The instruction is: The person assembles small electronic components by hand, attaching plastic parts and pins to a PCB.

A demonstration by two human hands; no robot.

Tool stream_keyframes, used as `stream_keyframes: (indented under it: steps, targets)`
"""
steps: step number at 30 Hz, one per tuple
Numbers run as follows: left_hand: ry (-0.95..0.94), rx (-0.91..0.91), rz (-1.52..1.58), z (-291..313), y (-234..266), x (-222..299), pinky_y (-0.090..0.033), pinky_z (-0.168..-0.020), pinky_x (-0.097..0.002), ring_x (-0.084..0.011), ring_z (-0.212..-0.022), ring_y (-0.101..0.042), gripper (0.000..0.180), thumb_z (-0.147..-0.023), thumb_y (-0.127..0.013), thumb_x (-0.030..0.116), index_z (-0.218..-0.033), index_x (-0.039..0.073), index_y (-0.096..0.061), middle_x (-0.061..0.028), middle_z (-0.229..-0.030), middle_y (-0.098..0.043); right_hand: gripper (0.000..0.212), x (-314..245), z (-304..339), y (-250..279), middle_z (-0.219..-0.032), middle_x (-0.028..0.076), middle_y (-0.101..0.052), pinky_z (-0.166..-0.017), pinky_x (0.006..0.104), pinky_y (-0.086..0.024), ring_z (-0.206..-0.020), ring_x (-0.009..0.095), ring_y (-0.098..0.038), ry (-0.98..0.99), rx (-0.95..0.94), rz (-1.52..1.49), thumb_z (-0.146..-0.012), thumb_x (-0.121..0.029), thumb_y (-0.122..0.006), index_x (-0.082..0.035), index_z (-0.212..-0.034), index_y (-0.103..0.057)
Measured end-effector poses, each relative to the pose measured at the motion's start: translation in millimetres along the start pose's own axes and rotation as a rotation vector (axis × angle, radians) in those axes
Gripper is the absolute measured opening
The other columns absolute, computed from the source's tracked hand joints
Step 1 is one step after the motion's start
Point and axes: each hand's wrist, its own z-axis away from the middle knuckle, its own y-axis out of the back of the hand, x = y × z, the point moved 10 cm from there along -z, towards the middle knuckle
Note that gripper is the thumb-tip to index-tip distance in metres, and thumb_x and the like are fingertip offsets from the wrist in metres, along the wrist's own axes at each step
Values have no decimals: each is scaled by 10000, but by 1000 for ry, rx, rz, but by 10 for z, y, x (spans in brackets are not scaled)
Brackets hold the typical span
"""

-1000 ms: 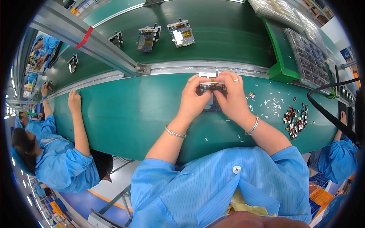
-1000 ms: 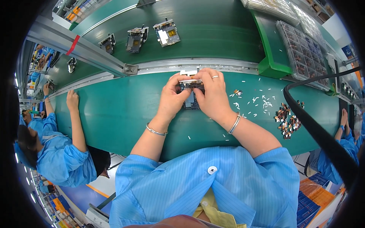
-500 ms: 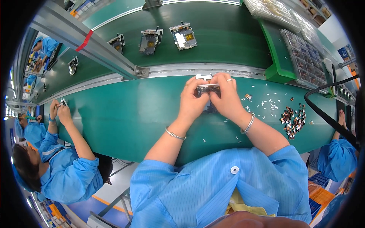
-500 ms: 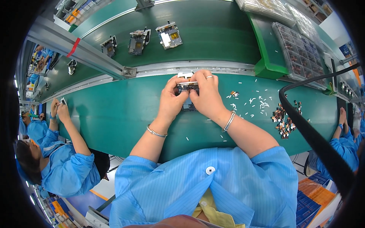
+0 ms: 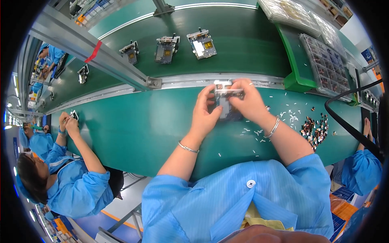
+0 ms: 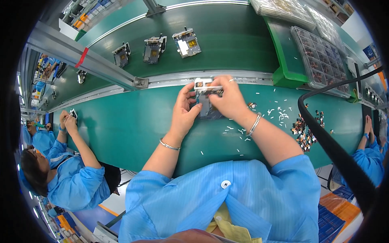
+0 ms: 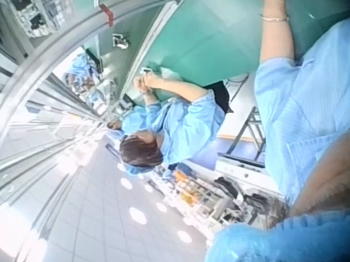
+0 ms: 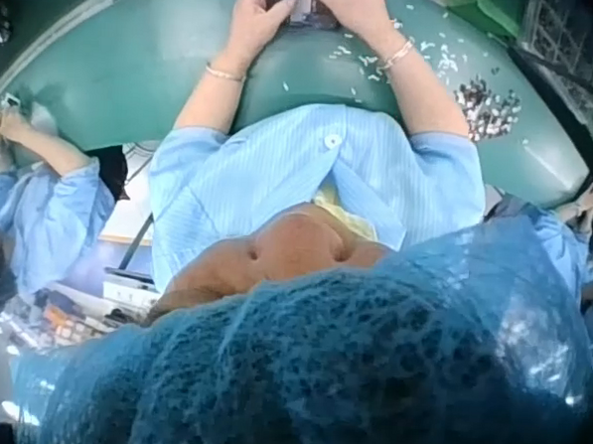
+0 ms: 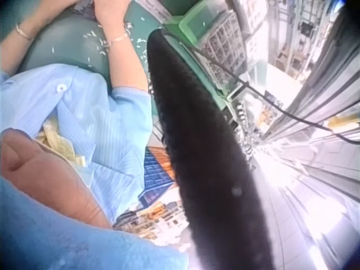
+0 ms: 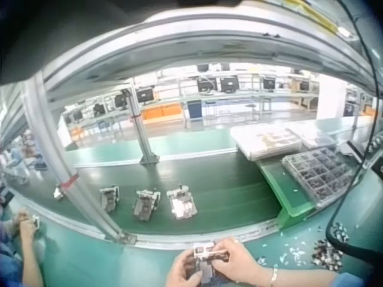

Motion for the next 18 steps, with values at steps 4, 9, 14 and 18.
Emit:
stream_keyframes:
  steps: [4,9,14,18]
  targets:
    - [-33,67,8,-29,31,-7,-422,-956,-309,-172,-1178,-455,626,-815,-608,-36,-1399,55,-404,-78,-1346,-439,270,68,-498,654,-1099,177,-554,-948,396,-439,-1049,341,-541,62,218,216,-700,-20,-639,-16,-962,-575]
    - [-121,88,-223,-64,-61,112,-473,-883,-327,-228,-1119,-514,596,-771,-649,3,-1336,67,-468,-122,-1340,-467,318,254,-905,1200,-1236,188,-566,-1013,406,-417,-1195,370,-494,95,354,478,-726,24,-580,-47,-1030,-641]
    - [-167,155,-512,-518,-80,193,-441,-939,-381,-254,-1200,-464,618,-780,-659,79,-1357,79,-441,-136,-1360,-443,247,264,-618,1066,-1267,147,-593,-1034,437,-399,-1248,353,-469,81,288,724,-762,-33,-584,-77,-956,-730]
    - [-316,385,-892,-1197,-104,511,-339,-1029,-537,-456,-1296,-305,744,-732,-721,231,-1392,128,-394,-212,-1490,-237,208,-33,-39,1107,-1088,129,-642,-883,390,-484,-1112,302,-551,60,275,355,-795,-14,-593,-55,-975,-688]
